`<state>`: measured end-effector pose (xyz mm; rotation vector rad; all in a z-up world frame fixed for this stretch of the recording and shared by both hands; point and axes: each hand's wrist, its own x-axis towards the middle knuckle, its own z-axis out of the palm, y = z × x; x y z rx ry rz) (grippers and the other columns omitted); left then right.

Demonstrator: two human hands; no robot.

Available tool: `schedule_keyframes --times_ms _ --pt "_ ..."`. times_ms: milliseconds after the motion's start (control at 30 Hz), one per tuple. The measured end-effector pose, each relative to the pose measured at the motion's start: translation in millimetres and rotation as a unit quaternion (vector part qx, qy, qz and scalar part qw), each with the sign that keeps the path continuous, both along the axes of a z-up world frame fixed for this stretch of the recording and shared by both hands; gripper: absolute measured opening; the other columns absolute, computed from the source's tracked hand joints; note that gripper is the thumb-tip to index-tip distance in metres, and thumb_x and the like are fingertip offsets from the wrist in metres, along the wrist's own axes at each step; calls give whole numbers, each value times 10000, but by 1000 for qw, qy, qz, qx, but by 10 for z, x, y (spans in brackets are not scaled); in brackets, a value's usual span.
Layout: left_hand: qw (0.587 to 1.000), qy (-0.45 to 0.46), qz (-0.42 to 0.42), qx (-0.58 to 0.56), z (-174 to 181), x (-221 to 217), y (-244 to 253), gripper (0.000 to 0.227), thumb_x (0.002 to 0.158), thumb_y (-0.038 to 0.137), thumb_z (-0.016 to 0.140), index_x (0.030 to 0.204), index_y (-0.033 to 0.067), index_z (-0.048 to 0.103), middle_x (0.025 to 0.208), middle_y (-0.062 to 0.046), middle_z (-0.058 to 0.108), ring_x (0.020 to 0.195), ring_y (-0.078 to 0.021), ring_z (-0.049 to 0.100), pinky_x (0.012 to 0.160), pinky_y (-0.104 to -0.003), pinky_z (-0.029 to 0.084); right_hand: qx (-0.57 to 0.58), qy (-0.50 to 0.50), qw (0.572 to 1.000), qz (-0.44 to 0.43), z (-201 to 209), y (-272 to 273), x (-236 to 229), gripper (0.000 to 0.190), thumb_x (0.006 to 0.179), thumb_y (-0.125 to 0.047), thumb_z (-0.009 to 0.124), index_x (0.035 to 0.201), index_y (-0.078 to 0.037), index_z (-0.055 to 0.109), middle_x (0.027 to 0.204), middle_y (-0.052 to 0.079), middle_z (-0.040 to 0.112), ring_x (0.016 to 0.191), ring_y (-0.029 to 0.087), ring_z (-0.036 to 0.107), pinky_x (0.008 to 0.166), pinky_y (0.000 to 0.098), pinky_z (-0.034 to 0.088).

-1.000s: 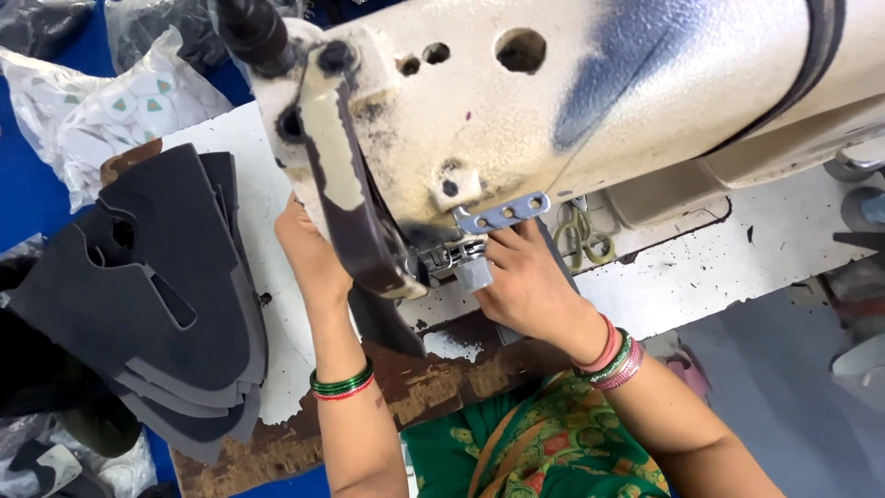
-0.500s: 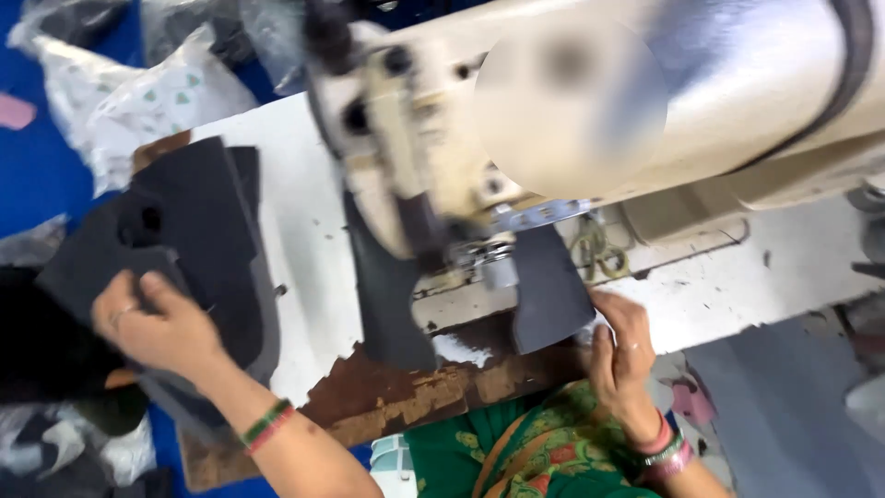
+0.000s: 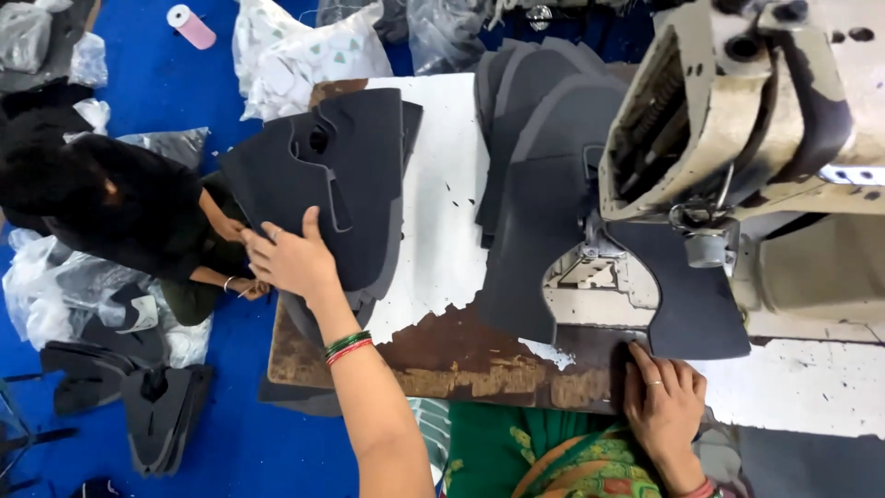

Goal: The person stitches pre-cut shoe components together using an industrial sewing machine.

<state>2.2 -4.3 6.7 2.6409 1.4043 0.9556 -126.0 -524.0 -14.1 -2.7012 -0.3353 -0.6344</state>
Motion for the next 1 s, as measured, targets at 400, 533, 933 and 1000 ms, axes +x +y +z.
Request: schedule_keyframes --times_ms 400,533,933,1000 --pt "979 -57 -91 -173 790 -41 -216 575 896 283 876 1305 21 567 1249 -175 632 1255 -387 617 1116 -483 463 12 -10 1000 -6 212 27 -44 336 856 -96 714 1190 -122 699 1244 12 692 1134 233 627 981 395 430" --pt "777 -358 -385 -347 1481 -523 -636 569 836 -20 793 1350 -39 551 1314 -141 605 1132 -251 637 1020 -356 500 77 88 990 83 394 -46 -78 309 818 -127 716 1126 -134 716 1201 33 693 1112 247 638 943 398 460" --pt "606 -165 -565 -535 947 -1792 -1297 548 719 13 849 1216 -3 620 1026 -160 631 868 -207 593 792 -361 466 452 315 760 344 1500 278 -348 986 884 -289 836 1615 -4 241 1482 187 564 1404 322 525 1189 448 364" --pt "570 -213 -546 -576 1196 -1650 -1614 752 697 23 842 1374 54 516 1215 -118 636 1069 -204 636 909 -363 497 476 337 752 308 1384 227 -378 960 888 -289 852 1612 -3 290 1443 167 616 1383 301 570 1197 451 391"
